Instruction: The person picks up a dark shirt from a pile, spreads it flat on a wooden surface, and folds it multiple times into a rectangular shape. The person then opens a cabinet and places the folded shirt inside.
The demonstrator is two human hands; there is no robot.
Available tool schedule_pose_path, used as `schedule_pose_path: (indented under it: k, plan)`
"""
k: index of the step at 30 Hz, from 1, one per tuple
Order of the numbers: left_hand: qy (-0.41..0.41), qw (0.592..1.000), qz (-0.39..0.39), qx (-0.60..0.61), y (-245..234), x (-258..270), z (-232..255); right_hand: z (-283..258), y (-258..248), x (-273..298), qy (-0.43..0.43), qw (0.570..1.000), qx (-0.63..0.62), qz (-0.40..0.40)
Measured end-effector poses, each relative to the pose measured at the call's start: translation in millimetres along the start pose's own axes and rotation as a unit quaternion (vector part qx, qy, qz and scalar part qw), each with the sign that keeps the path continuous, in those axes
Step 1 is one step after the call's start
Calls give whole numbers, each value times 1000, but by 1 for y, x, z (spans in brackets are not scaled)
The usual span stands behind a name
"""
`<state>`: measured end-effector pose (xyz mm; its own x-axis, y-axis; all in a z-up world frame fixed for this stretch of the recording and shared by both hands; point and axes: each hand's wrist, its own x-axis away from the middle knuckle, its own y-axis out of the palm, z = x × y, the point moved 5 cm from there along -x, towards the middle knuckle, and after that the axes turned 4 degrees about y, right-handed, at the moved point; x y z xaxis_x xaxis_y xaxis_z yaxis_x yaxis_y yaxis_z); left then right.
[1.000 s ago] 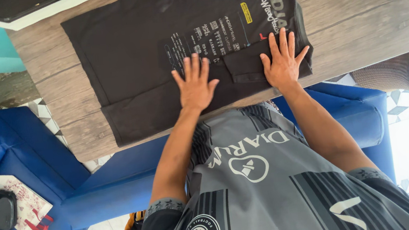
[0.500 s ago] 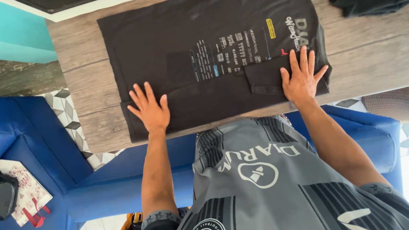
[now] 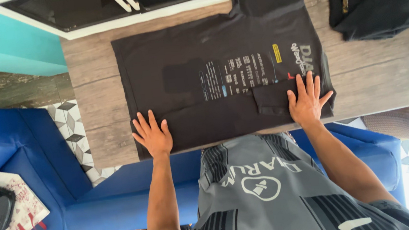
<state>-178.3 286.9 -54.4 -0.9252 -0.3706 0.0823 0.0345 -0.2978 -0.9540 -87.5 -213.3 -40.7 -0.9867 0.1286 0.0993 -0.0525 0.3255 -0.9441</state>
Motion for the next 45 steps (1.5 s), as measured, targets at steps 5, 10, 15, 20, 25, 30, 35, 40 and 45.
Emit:
schedule_pose_path:
  k: [5, 10, 15, 20, 25, 30, 35, 40, 45]
  plan:
    - [-28, 996, 83, 10, -9, -27, -7, -5, -21, -38, -23, 998, -13, 65]
    - [73, 990, 107, 56, -19, -98, 7, -37, -46, -139, -138, 983, -70, 99]
    - [154, 985, 69, 37, -24, -191, 33, -96, -47, -247, -222, 972, -56, 50]
    - [142, 987, -59, -52, -21, -269, 55, -142, -25, -331, -195, 981, -6, -16]
    - [122, 981, -113, -102, -20, -305, 51, -165, 1, -376, -193, 976, 76, -71]
    - [151, 974, -82, -145, -18, -319, 31, -155, 15, -390, -173, 963, 178, -107]
    - [156, 973, -93, -139, -19, -313, 21, -130, 7, -374, -199, 976, 84, -17]
    - [145, 967, -92, -188, -37, -302, 18, -104, -26, -343, -223, 968, -71, 94]
    - [133, 980, -17, -147, -64, -276, 16, -94, -81, -281, -223, 952, -132, 161]
